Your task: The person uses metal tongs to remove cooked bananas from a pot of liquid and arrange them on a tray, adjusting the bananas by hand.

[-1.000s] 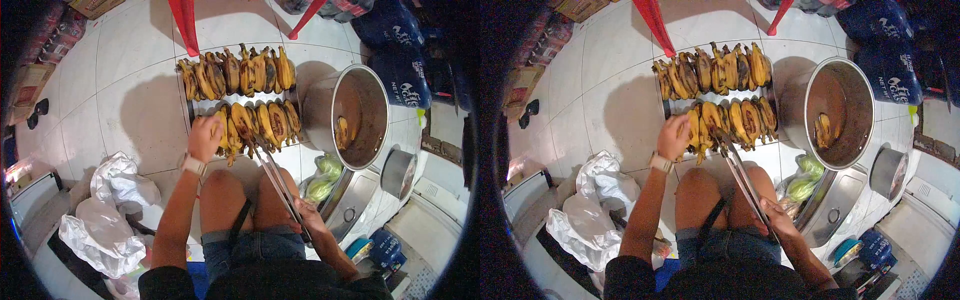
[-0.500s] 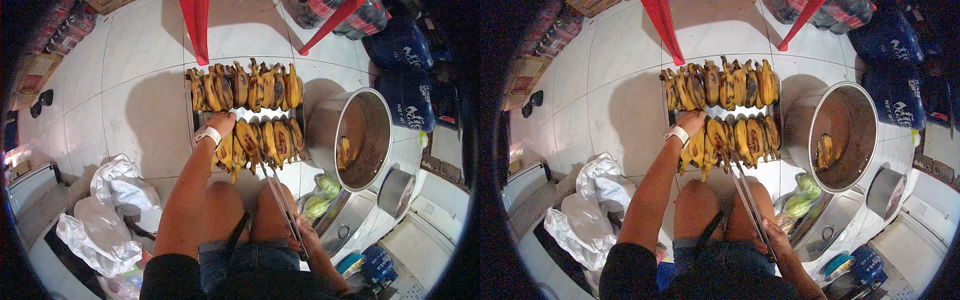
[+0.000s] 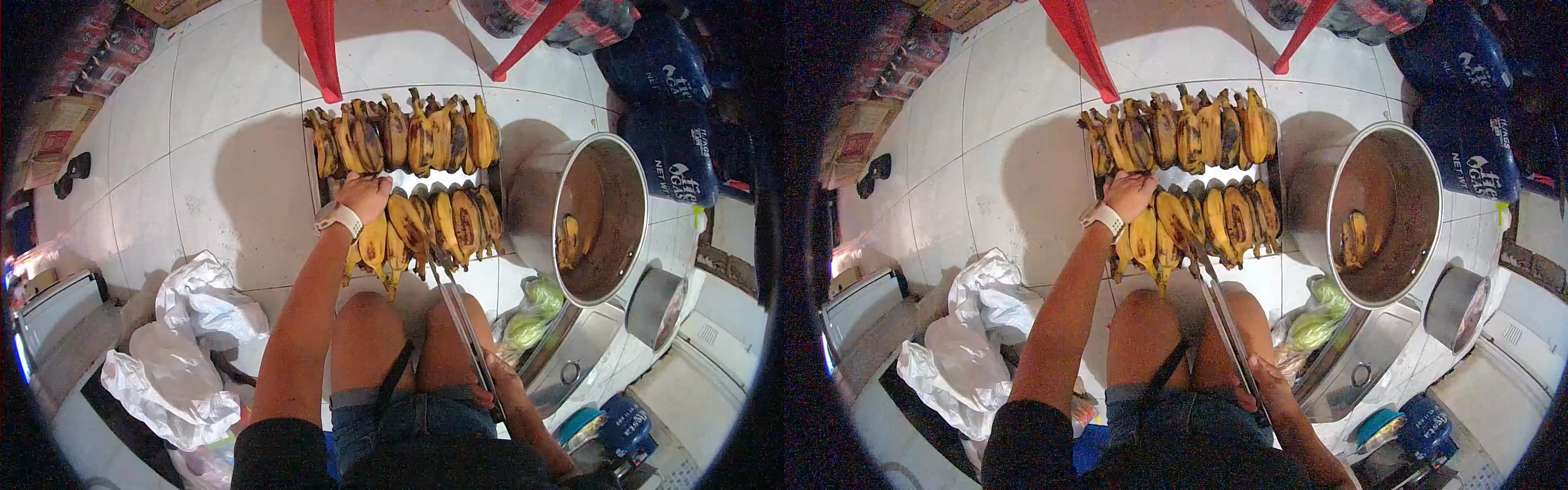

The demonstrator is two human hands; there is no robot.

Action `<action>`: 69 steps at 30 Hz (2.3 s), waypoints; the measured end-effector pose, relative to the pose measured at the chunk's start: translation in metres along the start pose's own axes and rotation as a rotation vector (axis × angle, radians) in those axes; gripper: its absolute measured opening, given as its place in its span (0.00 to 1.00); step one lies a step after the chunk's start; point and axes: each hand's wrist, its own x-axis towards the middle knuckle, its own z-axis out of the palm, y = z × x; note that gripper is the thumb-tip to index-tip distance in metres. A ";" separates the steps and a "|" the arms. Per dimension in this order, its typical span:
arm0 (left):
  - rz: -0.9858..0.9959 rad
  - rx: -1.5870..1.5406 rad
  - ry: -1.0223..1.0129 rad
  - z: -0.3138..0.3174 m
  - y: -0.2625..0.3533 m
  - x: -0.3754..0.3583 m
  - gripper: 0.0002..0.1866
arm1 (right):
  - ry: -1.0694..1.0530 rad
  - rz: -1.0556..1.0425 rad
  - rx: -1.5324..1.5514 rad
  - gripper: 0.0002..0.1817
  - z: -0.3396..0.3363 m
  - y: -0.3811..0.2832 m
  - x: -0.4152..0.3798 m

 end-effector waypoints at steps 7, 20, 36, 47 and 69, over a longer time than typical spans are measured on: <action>0.008 -0.033 0.006 0.014 -0.001 -0.004 0.26 | 0.001 0.009 -0.084 0.19 -0.003 0.012 0.000; 0.084 0.044 -0.004 0.008 0.015 -0.011 0.34 | 0.062 -0.052 -0.461 0.16 0.008 0.010 0.004; 0.117 0.052 0.042 0.013 0.017 -0.008 0.29 | -0.009 -0.208 -1.092 0.29 -0.021 0.012 -0.010; -0.029 0.138 -0.162 0.007 0.033 -0.011 0.38 | 0.034 -0.485 -1.235 0.30 -0.002 0.011 0.040; -0.149 -0.051 -0.136 0.017 0.006 -0.004 0.36 | 0.176 -0.301 -1.419 0.23 -0.016 0.002 0.021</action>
